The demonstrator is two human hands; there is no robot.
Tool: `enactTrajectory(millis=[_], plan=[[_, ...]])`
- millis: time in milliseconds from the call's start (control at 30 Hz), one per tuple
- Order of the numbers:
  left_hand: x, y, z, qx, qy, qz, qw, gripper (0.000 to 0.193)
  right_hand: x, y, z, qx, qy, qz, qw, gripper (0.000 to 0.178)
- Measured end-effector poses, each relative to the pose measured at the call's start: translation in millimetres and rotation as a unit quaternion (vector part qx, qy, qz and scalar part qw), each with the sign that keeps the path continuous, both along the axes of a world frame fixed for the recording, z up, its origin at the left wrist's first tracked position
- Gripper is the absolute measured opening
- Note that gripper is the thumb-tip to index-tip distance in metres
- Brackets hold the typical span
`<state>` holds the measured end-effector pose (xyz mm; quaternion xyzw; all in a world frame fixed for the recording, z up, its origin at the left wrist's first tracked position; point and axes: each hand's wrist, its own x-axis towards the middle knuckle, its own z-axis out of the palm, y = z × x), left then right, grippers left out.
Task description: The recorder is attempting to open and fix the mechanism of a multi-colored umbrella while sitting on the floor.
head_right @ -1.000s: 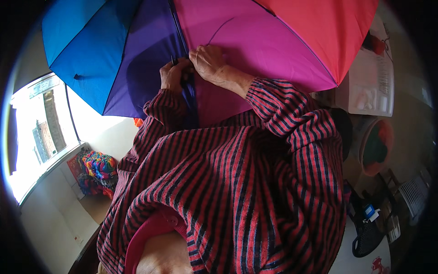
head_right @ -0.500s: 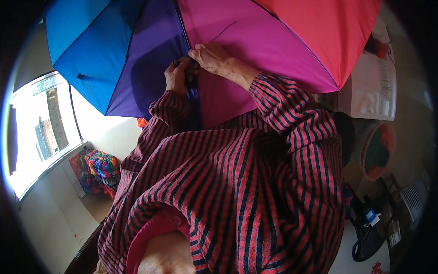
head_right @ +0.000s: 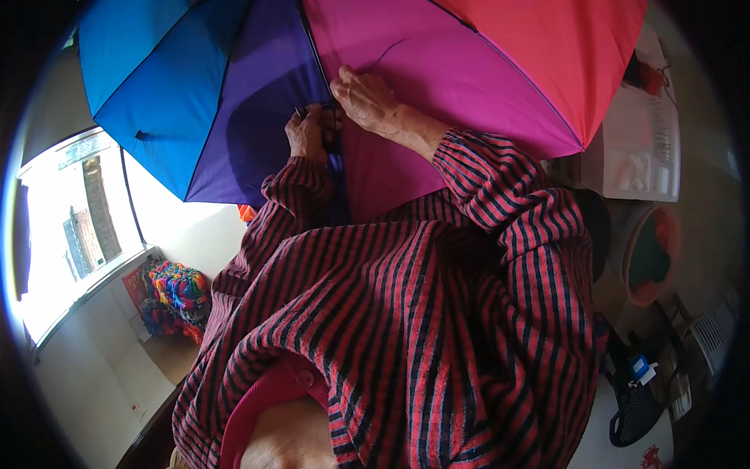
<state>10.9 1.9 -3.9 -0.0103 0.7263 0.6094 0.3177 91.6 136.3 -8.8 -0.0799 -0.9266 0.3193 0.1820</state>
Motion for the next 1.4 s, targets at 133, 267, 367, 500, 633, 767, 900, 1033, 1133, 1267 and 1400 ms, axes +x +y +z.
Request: enactTrajectory(millis=[133,267,367,500,633,767,900,1033,1133,1267,1400], plan=[[-4,-2,1,-0.006,-0.030,-0.017,0.999,0.012,1,-1,-1,-0.020,0.005,0.005,1.000,0.008],[0,0,4,-0.002,-0.026,-0.002,1.000,0.017,0,2,-6,-0.019,0.020,0.005,1.000,0.016],[2,1,4,0.002,-0.019,0.011,1.000,0.017,0,3,-10,-0.051,0.041,0.009,0.998,0.037],[0,2,4,-0.010,-0.016,-0.002,1.000,0.015,0,2,-6,-0.060,0.037,0.027,0.997,0.039],[-3,-3,4,-0.008,-0.025,-0.010,1.000,0.015,2,1,2,-0.011,-0.005,0.019,1.000,0.007],[-4,-5,-3,0.021,-0.044,0.013,0.999,0.015,1,1,-3,-0.037,0.013,0.027,0.999,0.010],[-3,-3,4,0.032,-0.051,-0.001,0.998,0.011,1,1,-13,-0.098,0.067,0.030,0.992,0.061],[-6,-6,4,0.016,-0.054,-0.042,0.998,0.011,1,0,-14,-0.104,0.081,0.041,0.990,0.061],[-8,-5,2,0.021,-0.056,-0.037,0.998,0.011,1,1,-12,-0.103,0.076,0.028,0.991,0.061],[-1,-2,4,0.024,-0.047,0.001,0.999,0.012,0,-1,-16,-0.075,0.074,0.014,0.994,0.060],[-2,-3,2,0.029,-0.043,0.017,0.999,0.013,0,-1,-15,-0.071,0.064,0.022,0.995,0.058]])
